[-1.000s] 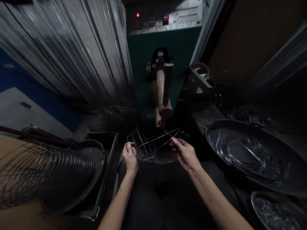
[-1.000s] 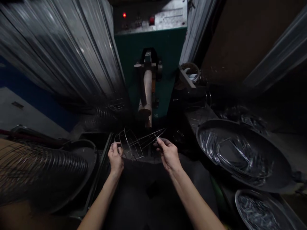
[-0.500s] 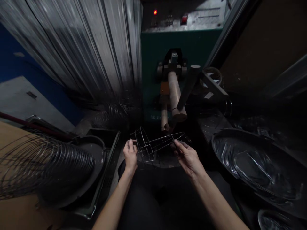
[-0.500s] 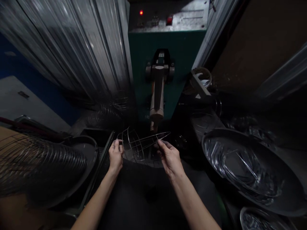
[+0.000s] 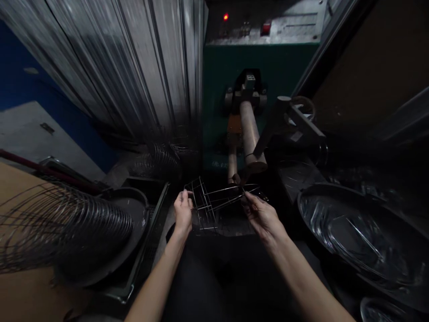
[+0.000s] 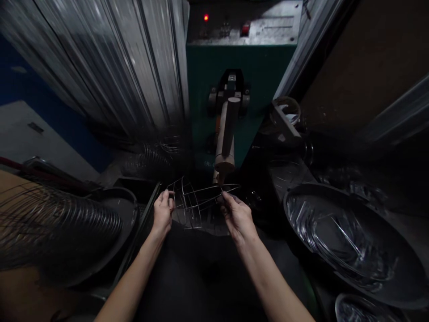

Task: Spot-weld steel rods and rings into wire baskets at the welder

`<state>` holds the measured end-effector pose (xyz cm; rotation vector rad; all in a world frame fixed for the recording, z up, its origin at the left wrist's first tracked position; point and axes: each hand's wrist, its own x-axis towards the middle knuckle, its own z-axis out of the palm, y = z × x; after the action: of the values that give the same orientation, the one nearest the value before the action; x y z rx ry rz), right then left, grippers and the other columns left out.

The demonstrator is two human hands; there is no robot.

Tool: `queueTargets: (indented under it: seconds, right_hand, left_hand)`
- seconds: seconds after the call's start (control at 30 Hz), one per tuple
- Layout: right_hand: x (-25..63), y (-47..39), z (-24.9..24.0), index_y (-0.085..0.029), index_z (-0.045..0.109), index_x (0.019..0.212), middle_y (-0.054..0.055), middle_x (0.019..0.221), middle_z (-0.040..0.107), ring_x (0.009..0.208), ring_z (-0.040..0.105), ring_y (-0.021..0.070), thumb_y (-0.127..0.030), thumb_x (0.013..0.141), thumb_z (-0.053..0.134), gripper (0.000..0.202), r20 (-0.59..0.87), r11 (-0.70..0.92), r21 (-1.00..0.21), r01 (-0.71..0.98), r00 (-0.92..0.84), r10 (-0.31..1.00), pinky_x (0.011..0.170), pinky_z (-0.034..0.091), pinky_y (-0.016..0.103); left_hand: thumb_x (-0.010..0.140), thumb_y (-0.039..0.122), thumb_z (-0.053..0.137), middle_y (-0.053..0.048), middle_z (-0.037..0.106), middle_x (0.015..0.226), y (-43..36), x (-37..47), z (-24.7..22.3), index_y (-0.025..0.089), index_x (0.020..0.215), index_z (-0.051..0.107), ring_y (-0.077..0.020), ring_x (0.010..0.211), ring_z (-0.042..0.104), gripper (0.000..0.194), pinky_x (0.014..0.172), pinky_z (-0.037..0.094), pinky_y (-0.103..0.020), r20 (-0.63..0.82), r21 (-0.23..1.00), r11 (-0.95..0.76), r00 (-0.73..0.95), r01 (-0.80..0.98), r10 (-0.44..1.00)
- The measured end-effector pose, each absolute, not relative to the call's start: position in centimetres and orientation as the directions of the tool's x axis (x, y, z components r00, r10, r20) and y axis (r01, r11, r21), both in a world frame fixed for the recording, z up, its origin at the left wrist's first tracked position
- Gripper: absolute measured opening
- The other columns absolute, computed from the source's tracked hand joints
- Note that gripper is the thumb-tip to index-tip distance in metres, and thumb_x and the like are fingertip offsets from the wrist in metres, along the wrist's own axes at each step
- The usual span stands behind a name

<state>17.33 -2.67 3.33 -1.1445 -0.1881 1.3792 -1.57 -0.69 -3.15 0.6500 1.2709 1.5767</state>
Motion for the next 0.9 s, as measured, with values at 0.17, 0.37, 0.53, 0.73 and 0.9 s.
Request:
queueTargets:
  seconds: [0.17, 0.37, 0.53, 0.73, 0.9]
  right_hand:
    - [17.3, -2.7, 4.0, -0.014, 0.066, 0.066, 0.000, 0.064, 0.065, 0.057, 0.061, 0.0070, -0.009, 0.062, 0.076, 0.012, -0.529, -0.244, -0.700, -0.671, 0.258, 0.809, 0.044, 0.044, 0.010]
    - [18.5, -3.7, 2.9, -0.016, 0.067, 0.073, 0.003, 0.071, 0.067, 0.061, 0.063, 0.0105, -0.022, 0.064, 0.079, 0.016, -0.479, -0.241, -0.775, -0.585, 0.294, 0.827, 0.044, 0.047, 0.013]
    - [19.9, -4.4, 1.9, -0.017, 0.067, 0.073, 0.003, 0.073, 0.067, 0.060, 0.062, 0.0123, -0.025, 0.061, 0.081, 0.020, -0.435, -0.221, -0.818, -0.532, 0.318, 0.842, 0.041, 0.046, 0.016]
    - [20.8, -5.2, 2.4, -0.020, 0.066, 0.074, 0.001, 0.072, 0.064, 0.060, 0.059, 0.0106, -0.025, 0.067, 0.075, 0.012, -0.504, -0.252, -0.782, -0.570, 0.340, 0.794, 0.041, 0.044, 0.016]
    - [23.1, -8.0, 2.1, -0.019, 0.067, 0.084, 0.002, 0.078, 0.064, 0.066, 0.058, 0.0133, -0.044, 0.062, 0.075, 0.034, -0.337, -0.219, -0.930, -0.295, 0.448, 0.828, 0.048, 0.042, 0.020]
  left_hand:
    - [0.076, 0.050, 0.060, 0.011, 0.027, 0.036, -1.1, -1.2, -3.0, 0.014, 0.075, 0.054, -0.0030, 0.034, 0.022, 0.037, 0.037, 0.017, -0.016, -0.214, 0.902, 0.049, -0.347, -0.429, 0.913]
    - [0.074, 0.049, 0.062, 0.012, 0.028, 0.035, -1.0, -1.0, -3.2, 0.014, 0.075, 0.052, -0.0028, 0.032, 0.021, 0.036, 0.036, 0.017, -0.015, -0.291, 0.866, 0.095, -0.340, -0.491, 0.894]
    - [0.074, 0.049, 0.061, 0.012, 0.027, 0.034, -0.2, -1.2, -3.2, 0.013, 0.074, 0.053, -0.0027, 0.031, 0.020, 0.037, 0.036, 0.015, -0.015, -0.254, 0.875, 0.046, -0.377, -0.481, 0.891]
    - [0.078, 0.046, 0.059, 0.012, 0.027, 0.037, -0.3, -1.2, -2.9, 0.013, 0.074, 0.053, -0.0022, 0.031, 0.021, 0.034, 0.036, 0.014, -0.015, -0.256, 0.879, 0.055, -0.370, -0.474, 0.893]
    - [0.081, 0.045, 0.056, 0.012, 0.026, 0.037, -0.8, -1.0, -2.4, 0.015, 0.074, 0.052, -0.0027, 0.031, 0.022, 0.031, 0.036, 0.017, -0.015, -0.230, 0.896, 0.035, -0.395, -0.442, 0.889]
